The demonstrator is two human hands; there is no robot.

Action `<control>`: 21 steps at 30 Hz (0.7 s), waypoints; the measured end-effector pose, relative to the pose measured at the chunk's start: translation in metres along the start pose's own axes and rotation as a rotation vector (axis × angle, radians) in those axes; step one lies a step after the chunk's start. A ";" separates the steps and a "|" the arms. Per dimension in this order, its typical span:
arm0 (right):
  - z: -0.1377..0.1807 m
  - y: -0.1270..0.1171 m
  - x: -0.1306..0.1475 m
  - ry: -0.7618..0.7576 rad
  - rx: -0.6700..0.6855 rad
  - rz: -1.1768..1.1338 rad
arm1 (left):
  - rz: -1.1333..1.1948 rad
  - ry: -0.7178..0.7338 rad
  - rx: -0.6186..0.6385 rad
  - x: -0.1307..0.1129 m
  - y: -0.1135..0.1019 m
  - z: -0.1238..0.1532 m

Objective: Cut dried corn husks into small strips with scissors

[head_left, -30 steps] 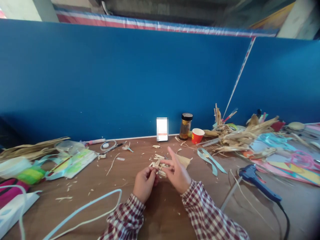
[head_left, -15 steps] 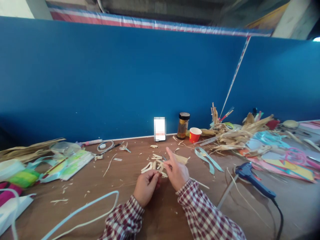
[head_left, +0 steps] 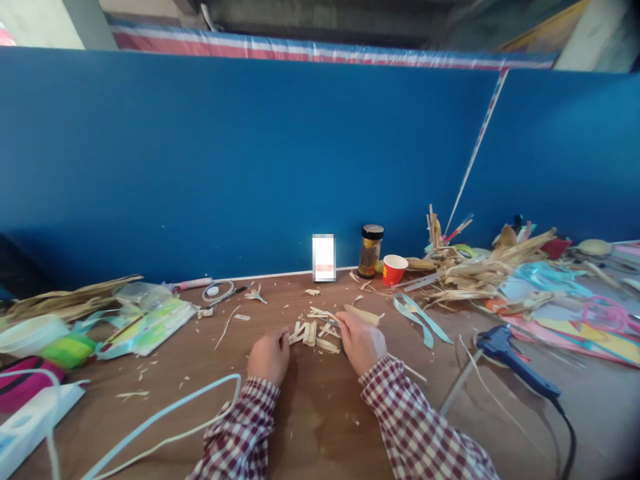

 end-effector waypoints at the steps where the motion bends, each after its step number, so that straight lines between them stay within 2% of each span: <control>1: 0.000 -0.001 -0.001 0.006 -0.005 0.006 | 0.020 0.014 -0.019 -0.003 -0.001 0.001; 4: -0.001 0.000 -0.003 0.019 -0.004 0.025 | 0.059 0.140 -0.009 -0.023 0.002 0.008; 7: -0.001 0.002 -0.002 0.014 0.022 0.040 | -0.023 0.380 0.150 -0.052 0.021 0.020; 9: 0.000 0.004 0.000 0.001 0.032 0.036 | -0.084 0.487 0.208 -0.063 0.030 0.026; 11: 0.000 0.004 0.001 -0.007 0.033 0.024 | -0.138 0.501 0.177 -0.062 0.029 0.026; 15: 0.001 0.002 0.002 -0.008 0.032 0.006 | -0.221 0.402 0.060 -0.048 0.017 0.019; 17: 0.001 0.002 0.002 -0.009 0.038 -0.004 | -0.231 0.411 0.082 -0.049 0.019 0.019; 21: 0.000 0.003 0.002 -0.004 0.050 -0.016 | -0.231 0.517 0.196 -0.063 0.036 0.027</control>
Point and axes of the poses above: each hand's wrist, its own z-axis away from the middle knuckle, its own y-axis out of the palm, x = y × z, the point moved 8 cm from there along -z, towards the middle knuckle, and after that the axes turned 3 degrees about y, right-handed, at the moved point
